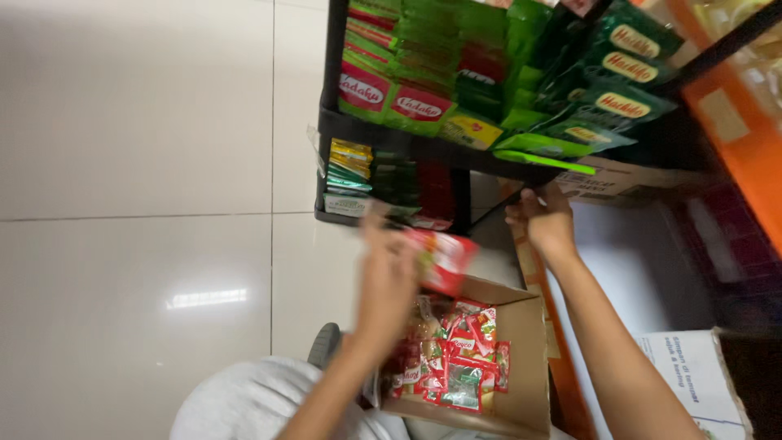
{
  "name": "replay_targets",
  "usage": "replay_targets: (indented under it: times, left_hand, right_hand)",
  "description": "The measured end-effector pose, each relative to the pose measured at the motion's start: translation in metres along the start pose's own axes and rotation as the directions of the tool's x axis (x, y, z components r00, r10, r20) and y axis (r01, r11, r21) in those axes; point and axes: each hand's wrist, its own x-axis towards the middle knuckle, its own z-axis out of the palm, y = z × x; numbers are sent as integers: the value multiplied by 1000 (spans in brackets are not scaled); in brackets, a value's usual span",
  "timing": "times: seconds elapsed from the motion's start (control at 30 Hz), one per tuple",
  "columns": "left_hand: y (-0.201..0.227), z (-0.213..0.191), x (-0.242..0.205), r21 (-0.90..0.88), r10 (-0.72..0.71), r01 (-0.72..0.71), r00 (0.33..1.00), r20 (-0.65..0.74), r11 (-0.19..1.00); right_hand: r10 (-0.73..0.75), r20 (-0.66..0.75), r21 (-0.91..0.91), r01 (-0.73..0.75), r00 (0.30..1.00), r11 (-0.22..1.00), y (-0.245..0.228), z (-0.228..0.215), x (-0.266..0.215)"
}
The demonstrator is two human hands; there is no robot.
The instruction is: The person sits on the floor and repeatedly picks small red packets from a cardboard box, then places them into a black wire rack. The person handles the packets one at a time and arranges them in the rack.
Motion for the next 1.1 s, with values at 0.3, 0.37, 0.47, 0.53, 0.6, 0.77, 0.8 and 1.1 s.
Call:
replay_targets:
  times: [0.3, 0.37, 0.47, 0.53, 0.6, 0.77, 0.8, 1.1]
  left_hand:
    - [-83, -51, 125, 379, 16, 23, 995, -97, 925]
    - [-73, -43, 125, 363, -6, 45, 994, -108, 931]
    - [-57, -33, 118, 344, -47, 90, 990, -131, 935]
    - [-62, -28, 118, 337, -58, 115, 983, -175, 935]
    - [-86, -23, 131, 369, -29, 109, 976, -216, 923]
    - [-84, -10, 127, 269, -18, 106, 950, -313, 957]
    - [-99, -10, 136, 239, -12, 98, 941, -339, 966]
    - [-102, 34, 136, 157, -62, 167, 852, -520, 973]
  right_hand:
    - [20, -63, 98, -13, 998, 995, -18, 8, -10]
    - [-4, -46, 52, 6, 999, 999, -16, 5, -4]
    - [-20, -15, -15, 20, 1000, 1000, -20, 1, -4]
    - [-28, 28, -31, 29, 999, 999, -27, -2, -4]
    - [-48, 119, -121, 62, 992, 991, -36, -9, 3]
    - [-79, 252, -215, 135, 965, 967, -4, -22, 30]
    - [-93, 288, -300, 182, 953, 936, 4, -25, 37]
    - [-187, 376, -310, 314, 908, 898, -7, -37, 35]
